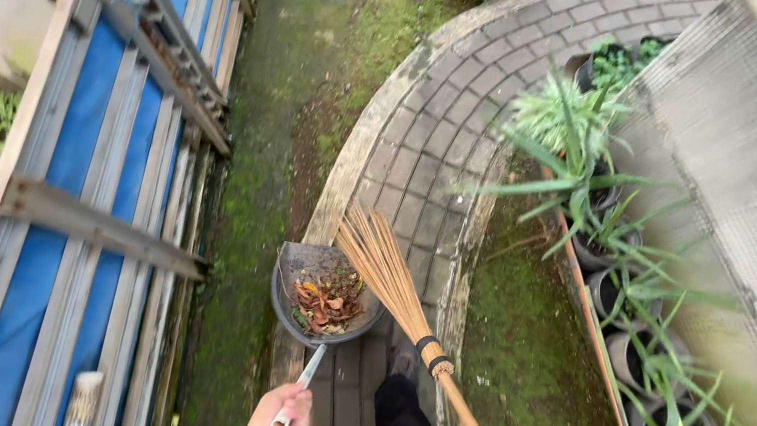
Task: Sweep fallen leaves and debris from garden paths and plant beds into a dustpan.
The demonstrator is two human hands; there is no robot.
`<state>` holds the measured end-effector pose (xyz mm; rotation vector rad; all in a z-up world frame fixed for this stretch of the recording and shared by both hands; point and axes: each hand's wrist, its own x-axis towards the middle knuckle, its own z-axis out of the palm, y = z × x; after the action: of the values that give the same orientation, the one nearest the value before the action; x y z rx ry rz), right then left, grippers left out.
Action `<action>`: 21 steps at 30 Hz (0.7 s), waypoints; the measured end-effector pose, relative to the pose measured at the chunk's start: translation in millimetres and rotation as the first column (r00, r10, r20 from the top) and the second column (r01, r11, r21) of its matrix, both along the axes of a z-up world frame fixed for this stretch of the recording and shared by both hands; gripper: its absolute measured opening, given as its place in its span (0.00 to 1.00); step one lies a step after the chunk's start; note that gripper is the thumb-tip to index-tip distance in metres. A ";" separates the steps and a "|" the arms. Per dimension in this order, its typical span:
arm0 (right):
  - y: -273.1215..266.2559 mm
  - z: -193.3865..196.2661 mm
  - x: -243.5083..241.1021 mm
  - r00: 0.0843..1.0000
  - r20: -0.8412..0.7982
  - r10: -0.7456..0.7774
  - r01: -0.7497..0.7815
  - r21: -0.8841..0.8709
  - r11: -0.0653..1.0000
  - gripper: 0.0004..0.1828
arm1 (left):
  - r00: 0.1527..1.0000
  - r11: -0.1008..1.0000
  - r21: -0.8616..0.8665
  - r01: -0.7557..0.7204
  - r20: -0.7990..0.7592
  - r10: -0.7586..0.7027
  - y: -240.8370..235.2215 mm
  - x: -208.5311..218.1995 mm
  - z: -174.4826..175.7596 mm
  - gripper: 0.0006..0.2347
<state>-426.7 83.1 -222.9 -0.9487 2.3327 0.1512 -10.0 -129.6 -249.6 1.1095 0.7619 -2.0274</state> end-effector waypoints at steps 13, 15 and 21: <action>-302.2 172.9 -48.1 0.990 0.123 -0.073 0.077 -0.030 0.997 0.24 | 0.998 0.995 -0.070 -0.066 0.002 0.067 -279.4 -95.0 106.8 0.07; -367.4 161.0 -66.3 0.993 0.091 -0.077 0.087 -0.108 0.990 0.25 | 0.996 0.993 -0.111 -0.045 -0.081 0.036 -347.5 -112.0 100.0 0.07; -533.3 173.9 -74.0 0.992 0.009 -0.122 0.123 -0.032 0.992 0.25 | 0.999 0.994 -0.112 0.011 -0.045 -0.016 -503.2 -146.8 71.1 0.06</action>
<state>-500.6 -450.2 -49.0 -0.8170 2.3852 0.0600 -156.8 -632.8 -178.5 1.0101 0.6568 -2.0862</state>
